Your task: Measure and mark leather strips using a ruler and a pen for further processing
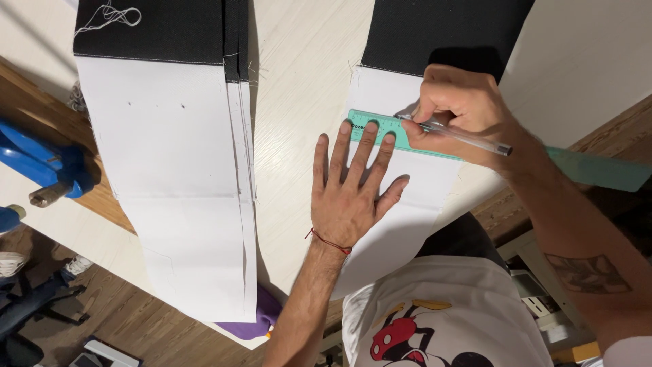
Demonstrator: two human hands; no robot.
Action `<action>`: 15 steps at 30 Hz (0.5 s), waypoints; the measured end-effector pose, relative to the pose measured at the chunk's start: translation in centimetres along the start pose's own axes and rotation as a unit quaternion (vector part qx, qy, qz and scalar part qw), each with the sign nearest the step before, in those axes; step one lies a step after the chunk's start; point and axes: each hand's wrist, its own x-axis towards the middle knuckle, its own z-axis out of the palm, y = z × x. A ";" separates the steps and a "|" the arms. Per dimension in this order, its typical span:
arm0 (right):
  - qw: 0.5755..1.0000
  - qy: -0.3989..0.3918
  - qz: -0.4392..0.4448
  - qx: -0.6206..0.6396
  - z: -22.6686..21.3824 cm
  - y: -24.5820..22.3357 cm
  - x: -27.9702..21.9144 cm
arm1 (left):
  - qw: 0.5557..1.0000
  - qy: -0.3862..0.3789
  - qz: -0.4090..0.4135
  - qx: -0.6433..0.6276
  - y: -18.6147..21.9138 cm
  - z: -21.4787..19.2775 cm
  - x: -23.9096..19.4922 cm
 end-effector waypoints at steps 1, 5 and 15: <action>1.000 0.001 0.001 -0.001 0.0 0.1 0.0 | 1.000 0.000 0.001 -0.001 0.0 0.1 -0.1; 0.996 -0.016 0.020 0.088 -0.2 0.8 -0.3 | 1.000 0.006 0.001 0.005 0.0 0.4 -0.3; 0.932 0.213 0.107 0.274 -6.5 -1.2 -5.1 | 1.000 -0.003 0.004 0.001 0.2 0.1 -0.6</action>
